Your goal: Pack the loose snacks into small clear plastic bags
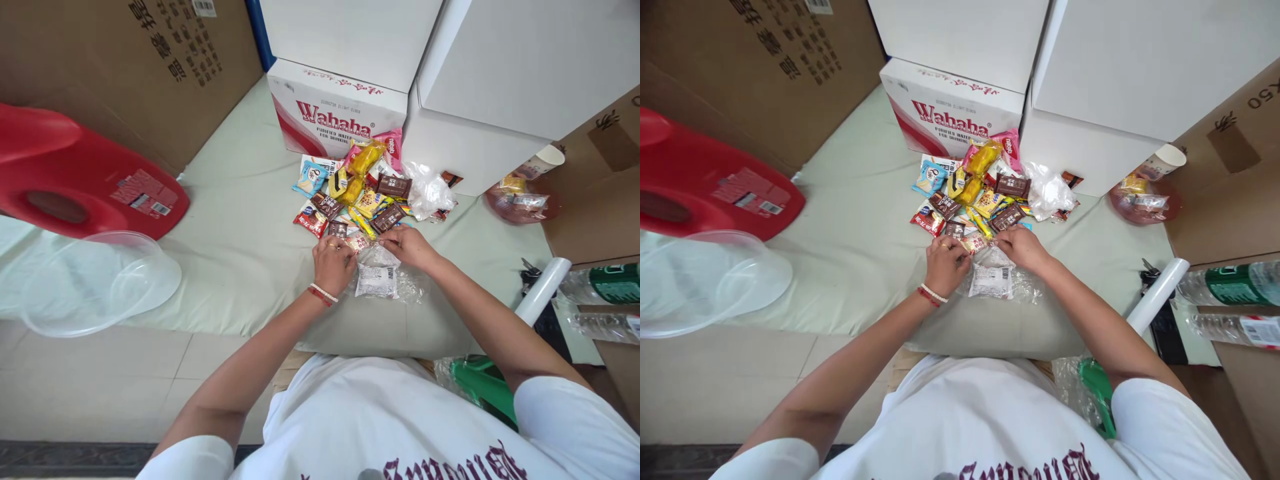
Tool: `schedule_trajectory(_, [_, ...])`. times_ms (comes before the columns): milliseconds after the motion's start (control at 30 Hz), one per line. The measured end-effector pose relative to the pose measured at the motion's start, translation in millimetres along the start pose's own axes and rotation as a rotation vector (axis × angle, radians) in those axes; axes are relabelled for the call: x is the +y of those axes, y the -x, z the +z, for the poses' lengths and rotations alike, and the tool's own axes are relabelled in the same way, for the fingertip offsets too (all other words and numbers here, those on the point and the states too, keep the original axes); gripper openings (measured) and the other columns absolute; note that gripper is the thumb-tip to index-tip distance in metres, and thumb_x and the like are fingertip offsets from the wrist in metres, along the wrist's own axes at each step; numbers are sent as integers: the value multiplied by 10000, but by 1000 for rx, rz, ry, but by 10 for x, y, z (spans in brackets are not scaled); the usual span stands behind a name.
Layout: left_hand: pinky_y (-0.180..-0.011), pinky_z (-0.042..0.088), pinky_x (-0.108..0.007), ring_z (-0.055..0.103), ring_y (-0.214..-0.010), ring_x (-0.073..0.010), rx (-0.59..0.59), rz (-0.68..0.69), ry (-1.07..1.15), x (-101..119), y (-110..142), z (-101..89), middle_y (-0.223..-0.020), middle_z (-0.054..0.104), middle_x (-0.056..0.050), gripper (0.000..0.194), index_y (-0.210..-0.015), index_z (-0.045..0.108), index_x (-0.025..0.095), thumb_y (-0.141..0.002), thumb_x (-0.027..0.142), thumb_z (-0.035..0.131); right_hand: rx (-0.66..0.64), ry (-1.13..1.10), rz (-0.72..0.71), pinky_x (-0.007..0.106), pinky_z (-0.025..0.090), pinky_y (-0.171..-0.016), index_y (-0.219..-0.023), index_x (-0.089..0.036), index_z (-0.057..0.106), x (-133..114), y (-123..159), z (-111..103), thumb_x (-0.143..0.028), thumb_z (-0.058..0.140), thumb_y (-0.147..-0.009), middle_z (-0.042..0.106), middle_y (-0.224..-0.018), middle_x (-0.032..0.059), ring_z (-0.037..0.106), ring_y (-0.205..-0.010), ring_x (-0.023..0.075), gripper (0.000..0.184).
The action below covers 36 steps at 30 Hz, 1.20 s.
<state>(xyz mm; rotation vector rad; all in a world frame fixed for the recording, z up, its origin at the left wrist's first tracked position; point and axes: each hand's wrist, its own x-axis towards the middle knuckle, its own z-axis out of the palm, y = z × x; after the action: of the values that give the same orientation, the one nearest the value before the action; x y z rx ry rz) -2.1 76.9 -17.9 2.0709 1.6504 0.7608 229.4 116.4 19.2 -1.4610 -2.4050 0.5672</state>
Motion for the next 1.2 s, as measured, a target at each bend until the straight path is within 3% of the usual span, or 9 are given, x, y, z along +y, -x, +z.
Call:
schedule_trajectory(67, [-996, 380, -472, 480, -1219, -314, 37, 23, 43, 4, 26, -54, -1130, 662, -105, 186, -915, 750, 216, -899, 349, 621, 10, 58, 2, 314, 390, -809, -972, -188, 783, 4, 25, 10, -319, 558, -981, 718, -812, 74, 588, -785, 208, 261])
schedule_trajectory(167, [-1066, 310, -480, 454, -1284, -298, -21, 309, 113, 35, 78, -176, -1252, 657, -80, 324, -1170, 705, 268, -902, 427, 615, -10, 97, -7, 323, 393, -827, -958, -199, 783, 5, 45, 23, -301, 546, -986, 722, -814, 73, 601, -792, 214, 260])
schedule_trajectory(267, [-1062, 264, -501, 520, -1207, -289, -181, 481, 123, 88, 63, -184, -1070, 723, -53, 244, -1093, 735, 285, -896, 374, 622, -18, 110, -1, 318, 396, -819, -942, -199, 776, -13, 46, 19, -296, 544, -988, 726, -816, 69, 609, -796, 215, 256])
schedule_trajectory(367, [-995, 294, -487, 569, -1067, -268, -219, 378, 136, 138, -12, -78, -863, 722, -42, 189, -929, 762, 264, -927, 297, 576, -19, 121, 16, 310, 396, -808, -936, -199, 768, -50, 55, -4, -320, 516, -1009, 736, -824, 69, 612, -797, 215, 288])
schedule_trajectory(500, [-965, 322, -467, 539, -1096, -284, -134, 217, 169, 181, -54, 1, -880, 719, -62, 227, -921, 768, 244, -942, 320, 555, -23, 146, 26, 307, 386, -804, -964, -203, 754, -84, 105, -44, -347, 458, -1041, 751, -861, 71, 611, -806, 218, 338])
schedule_trajectory(700, [-1005, 314, -471, 508, -1134, -283, -308, 444, 220, 209, 39, -81, -1090, 699, -70, 227, -1007, 782, 278, -861, 424, 689, -56, 161, 20, 302, 371, -795, -929, -191, 738, -70, 147, -54, -348, 437, -1050, 724, -817, 69, 595, -781, 208, 361])
schedule_trajectory(833, [-965, 350, -458, 521, -1081, -270, -255, 320, 197, 236, -4, -38, -963, 696, -60, 168, -910, 778, 266, -914, 328, 622, -34, 131, 46, 300, 385, -775, -1043, -199, 761, -83, 150, -45, -368, 452, -1040, 679, -832, 74, 590, -818, 218, 353])
schedule_trajectory(1000, [-941, 379, -485, 496, -1126, -331, -198, 164, 54, 285, -33, 134, -1034, 659, -99, 106, -885, 735, 233, -853, 320, 685, 16, 182, 109, 280, 374, -667, -1239, -237, 729, -189, 253, -74, -410, 457, -1034, 579, -978, 89, 561, -814, 203, 382])
schedule_trajectory(1200, [-1037, 352, -538, 448, -1259, -390, 18, -100, -46, 262, 6, 184, -1297, 553, -184, 565, -1228, 593, 170, -768, 445, 771, -117, 243, -7, 276, 288, -596, -1374, -305, 640, -383, 595, 127, -354, 420, -1052, 586, -908, 54, 491, -723, 178, 393])
